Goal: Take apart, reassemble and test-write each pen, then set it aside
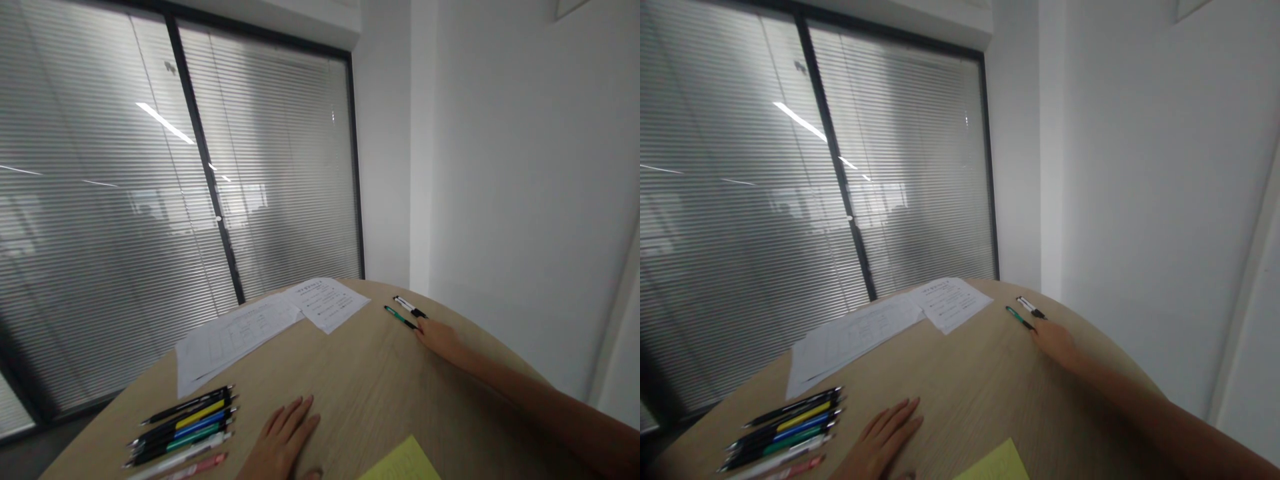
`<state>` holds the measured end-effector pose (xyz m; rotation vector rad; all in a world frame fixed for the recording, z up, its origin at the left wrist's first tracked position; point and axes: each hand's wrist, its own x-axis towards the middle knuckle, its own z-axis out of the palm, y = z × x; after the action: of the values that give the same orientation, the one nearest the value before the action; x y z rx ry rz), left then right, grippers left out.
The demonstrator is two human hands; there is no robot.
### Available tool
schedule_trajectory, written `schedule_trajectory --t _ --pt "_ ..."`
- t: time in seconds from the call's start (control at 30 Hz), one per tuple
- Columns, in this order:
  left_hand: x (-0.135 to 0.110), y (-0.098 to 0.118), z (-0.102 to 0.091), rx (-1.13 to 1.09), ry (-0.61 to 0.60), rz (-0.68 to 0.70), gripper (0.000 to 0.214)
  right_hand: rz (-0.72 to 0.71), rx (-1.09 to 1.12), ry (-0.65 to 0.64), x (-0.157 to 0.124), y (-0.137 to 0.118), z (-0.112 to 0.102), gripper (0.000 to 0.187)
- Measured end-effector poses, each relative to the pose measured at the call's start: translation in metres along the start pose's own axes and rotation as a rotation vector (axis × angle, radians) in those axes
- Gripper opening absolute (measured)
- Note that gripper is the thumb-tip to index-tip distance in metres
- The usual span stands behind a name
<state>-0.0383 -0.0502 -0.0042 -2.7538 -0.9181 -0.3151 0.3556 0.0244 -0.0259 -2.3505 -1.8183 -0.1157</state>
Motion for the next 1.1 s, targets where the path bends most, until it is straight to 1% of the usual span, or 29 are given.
schedule_trajectory --t 0.2,0.27,0.43,0.57,0.7,0.87,1.1 --pt "0.001 -0.001 0.001 0.001 -0.021 -0.015 0.050 0.024 0.019 0.017 0.014 0.001 0.007 0.024" --pt "0.000 -0.002 0.001 -0.006 -0.029 0.001 0.051 0.037 0.025 0.025 0.018 0.001 0.010 0.024" --pt "0.000 -0.003 0.003 -0.052 -0.014 -0.009 0.050 0.053 0.033 0.047 0.024 0.004 0.014 0.025" --pt "0.000 -0.004 0.007 -0.078 -0.032 0.016 0.051 0.054 0.039 0.060 0.026 0.007 0.013 0.026" --pt "0.000 -0.002 0.004 -0.060 -0.036 -0.011 0.050 0.051 0.050 0.071 0.026 0.009 0.011 0.026" --pt "-0.001 0.000 0.001 -0.060 -0.040 -0.009 0.050 0.047 0.062 0.072 0.026 0.011 0.010 0.025" --pt "-0.002 0.000 0.002 -0.113 -0.040 -0.038 0.050 0.036 0.064 0.059 0.025 0.013 0.011 0.024"
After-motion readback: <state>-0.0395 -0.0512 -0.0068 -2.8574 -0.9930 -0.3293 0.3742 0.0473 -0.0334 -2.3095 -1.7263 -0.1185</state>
